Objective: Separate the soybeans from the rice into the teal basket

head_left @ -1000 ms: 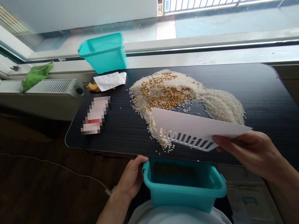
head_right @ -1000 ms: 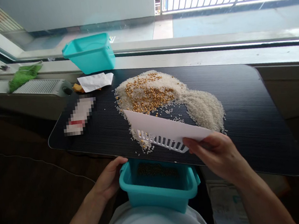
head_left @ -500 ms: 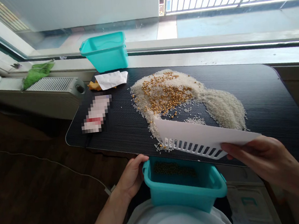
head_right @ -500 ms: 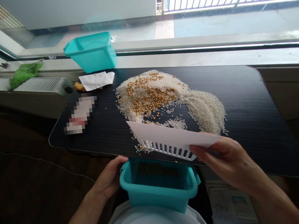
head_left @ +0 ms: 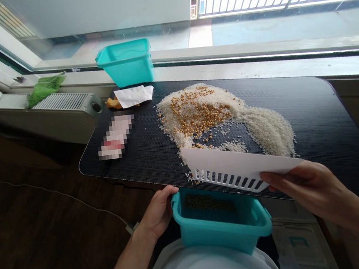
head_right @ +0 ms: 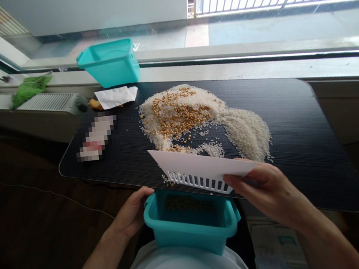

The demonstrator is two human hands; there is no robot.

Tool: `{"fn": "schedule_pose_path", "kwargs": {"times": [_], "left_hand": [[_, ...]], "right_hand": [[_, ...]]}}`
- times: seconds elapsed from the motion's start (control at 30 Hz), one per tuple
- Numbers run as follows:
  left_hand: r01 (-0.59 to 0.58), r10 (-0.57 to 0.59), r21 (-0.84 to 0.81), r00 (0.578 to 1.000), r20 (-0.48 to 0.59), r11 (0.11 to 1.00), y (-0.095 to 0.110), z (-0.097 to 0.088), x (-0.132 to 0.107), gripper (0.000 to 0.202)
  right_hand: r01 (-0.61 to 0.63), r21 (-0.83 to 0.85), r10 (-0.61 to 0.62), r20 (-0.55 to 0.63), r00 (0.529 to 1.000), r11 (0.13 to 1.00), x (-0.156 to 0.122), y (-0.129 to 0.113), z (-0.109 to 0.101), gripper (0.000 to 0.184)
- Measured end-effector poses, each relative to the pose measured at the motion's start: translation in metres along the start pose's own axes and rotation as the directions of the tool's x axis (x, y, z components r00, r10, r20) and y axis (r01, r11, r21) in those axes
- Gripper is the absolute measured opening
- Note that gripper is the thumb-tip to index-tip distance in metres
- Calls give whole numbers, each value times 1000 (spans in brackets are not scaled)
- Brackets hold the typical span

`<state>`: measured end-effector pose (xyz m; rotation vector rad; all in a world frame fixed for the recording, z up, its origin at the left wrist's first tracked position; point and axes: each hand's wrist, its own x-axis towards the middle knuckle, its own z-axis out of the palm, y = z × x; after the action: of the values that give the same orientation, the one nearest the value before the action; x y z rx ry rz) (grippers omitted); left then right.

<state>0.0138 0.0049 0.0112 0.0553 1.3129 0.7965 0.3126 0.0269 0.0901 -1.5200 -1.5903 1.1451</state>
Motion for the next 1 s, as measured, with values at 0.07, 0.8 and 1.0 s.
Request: {"fn": "schedule_pose_path", "kwargs": {"times": [0.07, 0.8, 1.0], "left_hand": [[8, -8, -3, 1000, -11, 1000, 1, 1, -1, 17], [5, -5, 2, 1000, 3, 1000, 0, -1, 1, 12], [18, -17, -20, 1000, 17, 1000, -2, -5, 4, 12]], "right_hand": [[1, -18, -1, 25, 1000, 1000, -1, 0, -2, 39], [-31, 3, 31, -5, 999, 1000, 4, 6, -2, 36], [-9, 34, 8, 37, 999, 999, 13, -1, 10, 37]]}}
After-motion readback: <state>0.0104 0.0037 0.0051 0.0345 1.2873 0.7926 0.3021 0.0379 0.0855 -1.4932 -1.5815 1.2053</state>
